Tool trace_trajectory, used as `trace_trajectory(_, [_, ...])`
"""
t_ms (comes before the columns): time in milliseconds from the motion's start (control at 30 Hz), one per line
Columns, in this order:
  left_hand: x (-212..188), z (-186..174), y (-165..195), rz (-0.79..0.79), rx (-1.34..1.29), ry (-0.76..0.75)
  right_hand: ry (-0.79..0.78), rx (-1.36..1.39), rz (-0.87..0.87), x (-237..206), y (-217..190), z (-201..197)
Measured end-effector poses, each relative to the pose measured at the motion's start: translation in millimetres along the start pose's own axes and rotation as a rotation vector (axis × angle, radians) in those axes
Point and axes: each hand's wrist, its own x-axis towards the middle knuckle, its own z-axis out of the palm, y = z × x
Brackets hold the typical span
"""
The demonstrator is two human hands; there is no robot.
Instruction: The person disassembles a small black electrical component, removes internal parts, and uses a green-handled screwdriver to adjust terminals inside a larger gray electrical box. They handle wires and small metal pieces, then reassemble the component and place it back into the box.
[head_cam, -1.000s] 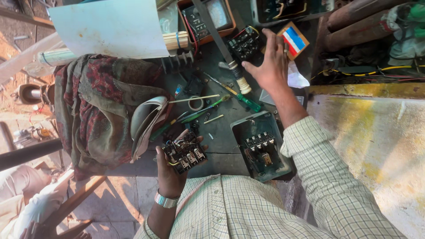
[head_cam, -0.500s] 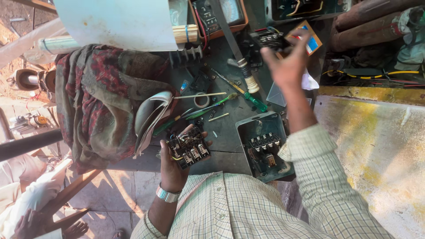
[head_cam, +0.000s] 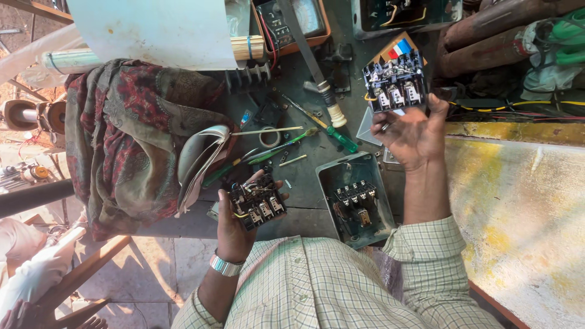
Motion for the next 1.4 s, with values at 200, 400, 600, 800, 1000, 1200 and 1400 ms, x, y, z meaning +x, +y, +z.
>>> trace_trajectory(200, [-7, 7, -6, 0.004, 0.011, 0.018, -0.086, 0.085, 0.012, -18, 4, -4])
trace_trajectory(400, [-10, 9, -9, 0.007, 0.008, 0.021, -0.101, 0.126, 0.015, -23, 5, -3])
trace_trajectory(600, [-8, 11, -10, 0.007, 0.018, 0.023, -0.084, 0.139, -0.008, -15, 2, -14])
trace_trajectory(800, [7, 18, -6, 0.01, 0.016, 0.03, -0.117, 0.147, 0.026, 9, -7, -22])
trace_trajectory(1000, [24, 29, -4, -0.002, 0.019, 0.037, -0.065, 0.11, 0.024, 26, -17, -28])
trace_trajectory(1200, [37, 37, -6, -0.019, 0.029, 0.044, -0.082, 0.002, 0.01, 36, -28, -29])
trace_trajectory(1400, [43, 37, -8, -0.025, 0.031, 0.045, -0.098, 0.051, 0.036, 40, -31, -30])
